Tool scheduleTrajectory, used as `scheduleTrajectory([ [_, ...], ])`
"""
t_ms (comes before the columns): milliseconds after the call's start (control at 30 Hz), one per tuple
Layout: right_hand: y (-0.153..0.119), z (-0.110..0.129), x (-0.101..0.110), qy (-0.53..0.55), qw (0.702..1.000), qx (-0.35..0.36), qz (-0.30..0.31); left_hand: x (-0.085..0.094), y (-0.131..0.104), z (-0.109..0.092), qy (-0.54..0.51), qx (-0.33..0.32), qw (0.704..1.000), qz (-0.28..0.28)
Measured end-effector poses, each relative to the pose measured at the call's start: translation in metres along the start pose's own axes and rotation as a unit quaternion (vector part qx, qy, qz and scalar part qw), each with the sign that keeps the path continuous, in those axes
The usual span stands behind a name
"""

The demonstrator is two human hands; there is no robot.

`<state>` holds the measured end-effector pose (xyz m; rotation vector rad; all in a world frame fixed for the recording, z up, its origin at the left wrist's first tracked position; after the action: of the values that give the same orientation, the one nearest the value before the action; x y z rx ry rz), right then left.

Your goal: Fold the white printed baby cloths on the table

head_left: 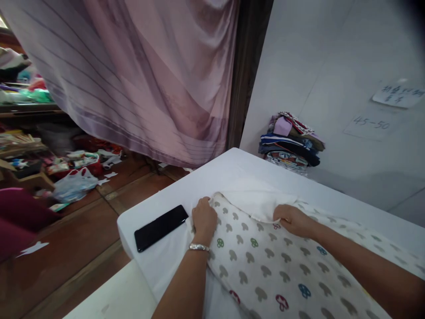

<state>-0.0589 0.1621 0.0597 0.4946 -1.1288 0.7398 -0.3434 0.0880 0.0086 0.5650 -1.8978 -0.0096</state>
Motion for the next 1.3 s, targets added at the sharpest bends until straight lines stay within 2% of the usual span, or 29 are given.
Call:
scheduleTrajectory([
  [67,0.023,-0.009,0.007,0.046,0.997,-0.053,0.004,0.000,0.000,0.000,0.001,-0.002,1.000,0.001],
  [133,0.057,-0.023,0.013,0.085,0.990,-0.109,0.008,0.000,0.000,0.001,-0.001,0.000,1.000,0.000],
  [200,0.095,-0.037,0.014,0.078,0.987,-0.143,-0.008,0.001,0.000,0.002,-0.003,0.002,1.000,0.000],
  [333,0.160,-0.055,-0.002,-0.006,0.983,-0.182,-0.013,0.000,0.001,0.004,0.003,0.009,1.000,0.008],
  [467,0.194,-0.065,-0.021,-0.047,0.976,-0.210,-0.043,-0.002,0.002,0.004,0.019,-0.003,1.000,0.000],
  [600,0.205,-0.074,-0.024,-0.085,0.963,-0.244,-0.076,-0.003,0.002,0.002,0.023,-0.025,0.999,-0.014],
  [833,0.210,-0.083,-0.021,-0.102,0.954,-0.275,-0.058,0.000,0.002,0.002,0.035,0.000,0.999,-0.016],
  [1133,0.209,-0.086,-0.019,-0.100,0.947,-0.298,-0.067,0.000,0.002,0.002,0.050,-0.007,0.999,0.005],
  [1300,0.215,-0.084,-0.007,-0.114,0.958,-0.262,-0.026,0.000,0.001,0.001,0.058,-0.013,0.998,0.004],
])
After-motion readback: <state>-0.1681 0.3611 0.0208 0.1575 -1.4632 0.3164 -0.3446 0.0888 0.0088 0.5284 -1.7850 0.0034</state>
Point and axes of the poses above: each hand's wrist, its own y-axis towards the middle knuckle, its own x-axis out of the back of the hand, z = x × y, the point moved 5 cm from there along y, towards the middle knuckle, and after that the axes turned 11 degrees about -x, right-handed, at the moved point
